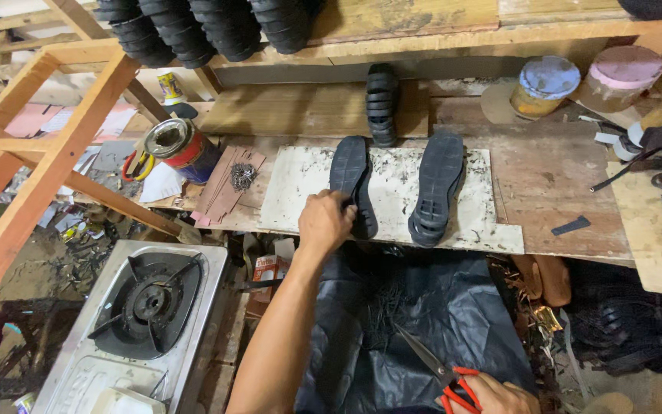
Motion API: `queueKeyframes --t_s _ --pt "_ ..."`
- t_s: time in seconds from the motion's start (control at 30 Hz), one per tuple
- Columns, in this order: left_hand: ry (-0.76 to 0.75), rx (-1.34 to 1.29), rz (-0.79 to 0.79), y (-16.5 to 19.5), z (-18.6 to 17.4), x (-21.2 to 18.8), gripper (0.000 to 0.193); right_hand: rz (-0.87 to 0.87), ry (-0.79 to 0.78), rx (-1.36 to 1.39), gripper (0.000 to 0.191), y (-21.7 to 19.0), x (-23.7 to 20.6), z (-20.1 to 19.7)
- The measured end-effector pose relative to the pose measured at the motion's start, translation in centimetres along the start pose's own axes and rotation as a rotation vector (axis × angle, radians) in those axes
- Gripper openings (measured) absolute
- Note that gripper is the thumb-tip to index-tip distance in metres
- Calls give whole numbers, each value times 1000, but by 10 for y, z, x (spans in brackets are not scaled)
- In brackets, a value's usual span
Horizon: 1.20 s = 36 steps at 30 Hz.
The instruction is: The person uses red-handled shears to trim the edges of black rubber shoe soles. They repeatedly pick up a sole, trim its perimeter, and place it back on the workbench among other soles.
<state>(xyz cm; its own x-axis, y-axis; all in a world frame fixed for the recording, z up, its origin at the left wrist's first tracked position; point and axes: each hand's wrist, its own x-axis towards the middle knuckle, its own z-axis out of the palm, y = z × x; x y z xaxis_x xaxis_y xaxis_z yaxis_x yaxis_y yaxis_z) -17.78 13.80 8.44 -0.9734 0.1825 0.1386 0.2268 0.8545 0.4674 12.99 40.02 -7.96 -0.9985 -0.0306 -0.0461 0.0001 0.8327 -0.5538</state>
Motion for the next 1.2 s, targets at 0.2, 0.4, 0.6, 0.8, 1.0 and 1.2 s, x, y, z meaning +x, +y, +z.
queueKeyframes --t_s 0.2,0.4,0.6,0.8,1.0,1.2 --pt "-1 -1371 -285 -19 -17 -9 50 57 -40 -46 50 -4 1 -6" --pt "-589 -1714 66 -11 -20 -123 48 -43 57 -135 43 -19 -1 -20" --pt "-418 -1707 -243 -1 -2 -167 46 580 -182 227 42 -9 9 -5" --pt "-165 -1650 -279 -24 -11 -187 43 526 -182 364 52 -30 1 12" --pt "-51 -1805 -297 -23 -16 -198 49 281 -412 209 86 -76 15 -13" --pt "121 -1875 -280 -21 -7 -211 41 264 -449 100 87 -117 19 -36"
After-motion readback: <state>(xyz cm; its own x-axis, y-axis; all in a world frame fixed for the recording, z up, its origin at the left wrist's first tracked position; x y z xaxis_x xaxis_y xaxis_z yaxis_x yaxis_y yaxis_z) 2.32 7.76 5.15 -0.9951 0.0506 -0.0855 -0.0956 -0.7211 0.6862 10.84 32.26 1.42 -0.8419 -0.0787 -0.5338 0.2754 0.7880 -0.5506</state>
